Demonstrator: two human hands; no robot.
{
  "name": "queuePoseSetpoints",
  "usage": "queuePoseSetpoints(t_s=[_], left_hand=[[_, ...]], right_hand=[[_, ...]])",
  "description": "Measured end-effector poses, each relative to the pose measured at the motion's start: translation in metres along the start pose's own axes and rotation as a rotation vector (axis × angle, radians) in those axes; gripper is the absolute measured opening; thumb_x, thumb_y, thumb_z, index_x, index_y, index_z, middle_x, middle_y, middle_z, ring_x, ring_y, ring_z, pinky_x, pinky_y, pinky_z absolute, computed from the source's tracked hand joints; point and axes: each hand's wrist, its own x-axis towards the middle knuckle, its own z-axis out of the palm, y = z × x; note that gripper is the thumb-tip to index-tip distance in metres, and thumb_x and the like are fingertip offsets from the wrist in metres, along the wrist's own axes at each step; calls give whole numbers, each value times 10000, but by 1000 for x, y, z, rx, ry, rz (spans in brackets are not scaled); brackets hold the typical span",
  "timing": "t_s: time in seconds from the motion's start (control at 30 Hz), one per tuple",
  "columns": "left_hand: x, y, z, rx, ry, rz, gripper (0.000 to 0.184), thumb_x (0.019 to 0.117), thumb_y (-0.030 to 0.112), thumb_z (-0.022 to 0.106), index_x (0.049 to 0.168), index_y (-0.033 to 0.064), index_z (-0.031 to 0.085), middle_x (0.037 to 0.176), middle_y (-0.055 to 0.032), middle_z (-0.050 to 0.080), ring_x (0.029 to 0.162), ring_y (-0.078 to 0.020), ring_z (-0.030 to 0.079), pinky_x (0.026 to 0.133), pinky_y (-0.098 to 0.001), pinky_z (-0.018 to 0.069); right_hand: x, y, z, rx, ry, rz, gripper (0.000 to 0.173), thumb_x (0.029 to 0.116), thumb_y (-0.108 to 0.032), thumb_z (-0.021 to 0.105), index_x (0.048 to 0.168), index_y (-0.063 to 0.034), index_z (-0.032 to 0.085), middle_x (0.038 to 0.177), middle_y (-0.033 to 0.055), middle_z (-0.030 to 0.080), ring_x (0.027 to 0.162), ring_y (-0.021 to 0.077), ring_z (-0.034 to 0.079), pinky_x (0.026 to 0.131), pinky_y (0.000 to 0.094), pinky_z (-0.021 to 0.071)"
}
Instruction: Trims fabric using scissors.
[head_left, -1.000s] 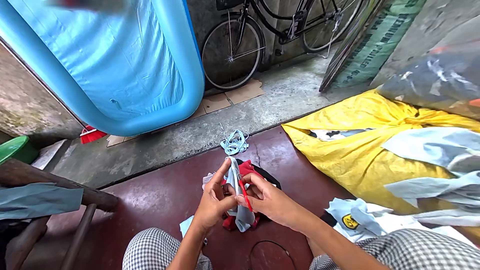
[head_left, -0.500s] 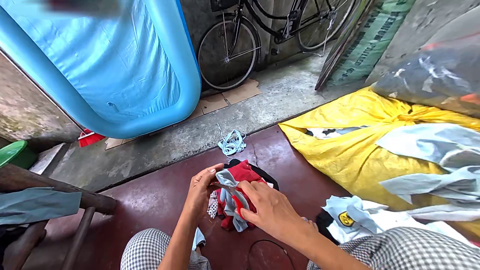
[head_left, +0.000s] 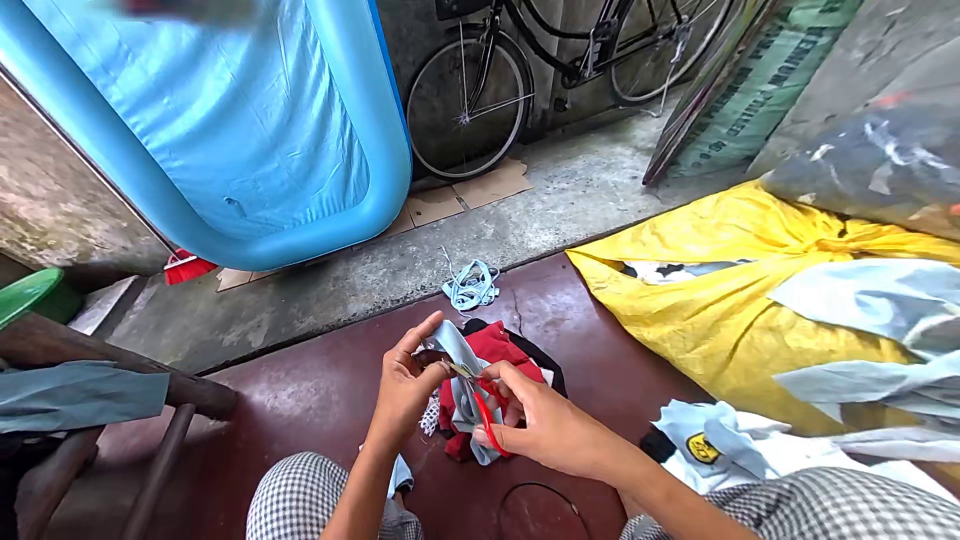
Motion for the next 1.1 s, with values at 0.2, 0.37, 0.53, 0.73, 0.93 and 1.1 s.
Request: queuePoseSetpoints(t_s=[0.2, 0.37, 0.53, 0.73, 0.93, 1.1], left_hand=[[-1, 2, 0, 3, -23, -15, 804, 772, -77, 760, 1489, 223, 553, 1411, -94, 558, 853, -248, 706, 787, -432, 636], [-1, 2, 0, 19, -44, -5, 854, 760, -91, 753, 1511, 246, 526, 1452, -82, 513, 760, -211, 685, 732, -394, 635], [-1, 3, 0, 10, -75, 32, 877, 780, -89, 754, 1540, 258, 485, 1477, -79, 497, 747, -199, 677, 724, -380, 631], [-2, 3, 1, 55, -87, 64, 862, 788, -62, 771, 1539, 251, 486, 1491, -84, 470, 736, -199, 676, 701, -374, 634], [-2, 3, -1, 58, -97, 70, 887, 791, -77, 754, 1560, 245, 453, 1496, -89, 465, 742, -207, 680, 709, -382, 636], [-5, 6, 3, 80, -153, 70, 931, 796, -70, 751, 1586, 269, 395, 1485, -80, 476, 720, -187, 679, 690, -360, 635]], right_hand=[[1, 2, 3, -11, 11, -15, 722, 814, -523, 781, 1393, -193, 501, 1183, 21, 625, 922, 102, 664, 784, 306, 585], [0, -3, 1, 149, -68, -2, 704, 829, -452, 811, 1381, -152, 494, 1129, 31, 646, 890, 118, 684, 773, 301, 599], [0, -1, -2, 437, -198, -26, 622, 866, -399, 801, 1339, -120, 509, 1026, 48, 677, 876, 156, 696, 792, 330, 600], [1, -1, -1, 489, -218, -34, 563, 904, -381, 774, 1325, -113, 513, 980, 55, 683, 834, 175, 706, 775, 343, 611], [0, -4, 3, 595, -210, -26, 463, 940, -242, 730, 1315, -94, 503, 930, 64, 689, 817, 198, 723, 777, 369, 631], [4, 2, 3, 545, -222, -74, 566, 919, -363, 763, 1342, -107, 489, 1010, 69, 687, 888, 190, 709, 830, 356, 605]])
